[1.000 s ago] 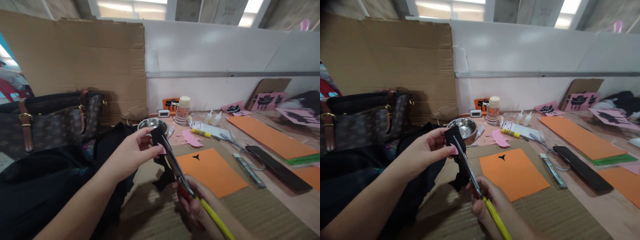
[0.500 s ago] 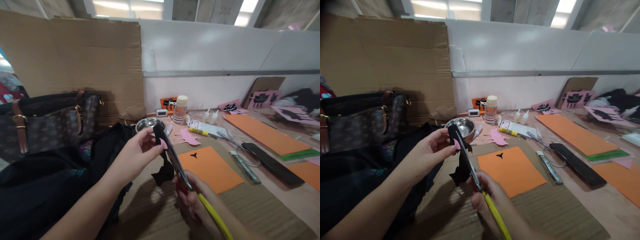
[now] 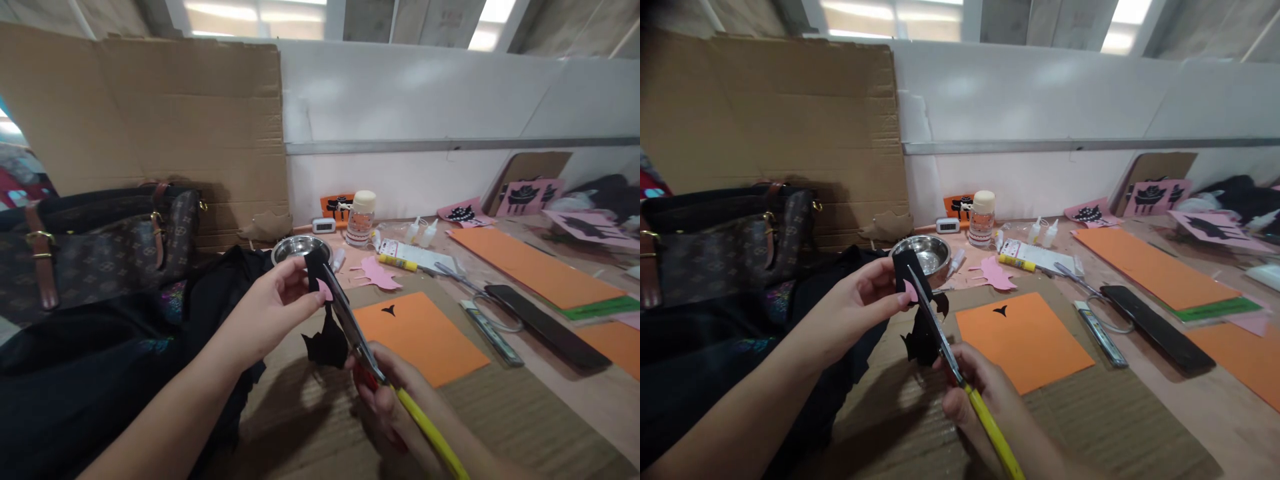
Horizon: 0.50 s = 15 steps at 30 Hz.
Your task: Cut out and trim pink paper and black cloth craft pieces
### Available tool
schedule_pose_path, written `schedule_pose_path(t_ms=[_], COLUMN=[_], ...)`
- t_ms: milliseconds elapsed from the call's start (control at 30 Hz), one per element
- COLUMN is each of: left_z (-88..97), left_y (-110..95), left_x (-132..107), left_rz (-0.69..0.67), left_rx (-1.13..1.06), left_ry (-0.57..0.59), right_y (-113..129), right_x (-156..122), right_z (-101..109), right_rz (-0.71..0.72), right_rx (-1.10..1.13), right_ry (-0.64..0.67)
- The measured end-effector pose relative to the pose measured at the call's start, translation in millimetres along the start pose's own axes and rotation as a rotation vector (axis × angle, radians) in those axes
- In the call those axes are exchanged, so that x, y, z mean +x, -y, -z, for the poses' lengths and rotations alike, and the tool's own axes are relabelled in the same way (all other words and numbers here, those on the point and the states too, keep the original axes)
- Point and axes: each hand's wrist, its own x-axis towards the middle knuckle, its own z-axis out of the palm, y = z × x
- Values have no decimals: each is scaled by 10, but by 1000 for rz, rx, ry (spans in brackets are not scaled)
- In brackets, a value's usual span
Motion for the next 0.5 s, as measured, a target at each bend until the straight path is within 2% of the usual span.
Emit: schedule_pose_path(t_ms=[100, 300, 400, 500], left_z=[14, 25, 29, 37], left_y=[-16, -55, -56, -51], left_x=[-1, -12, -14, -9], left_rz=[-1, 38, 47, 49], left_rx=[16, -4, -12, -10], left_ry=[-2, -34, -44, -39], right_y=[-10, 70, 43, -17], right_x=[-7, -45, -40, -12], right_z=[-4, -47, -57, -42], right_rz=[-3, -52, -28, 10], right_rx=[14, 54, 67, 40], right_ry=[-61, -63, -113, -95])
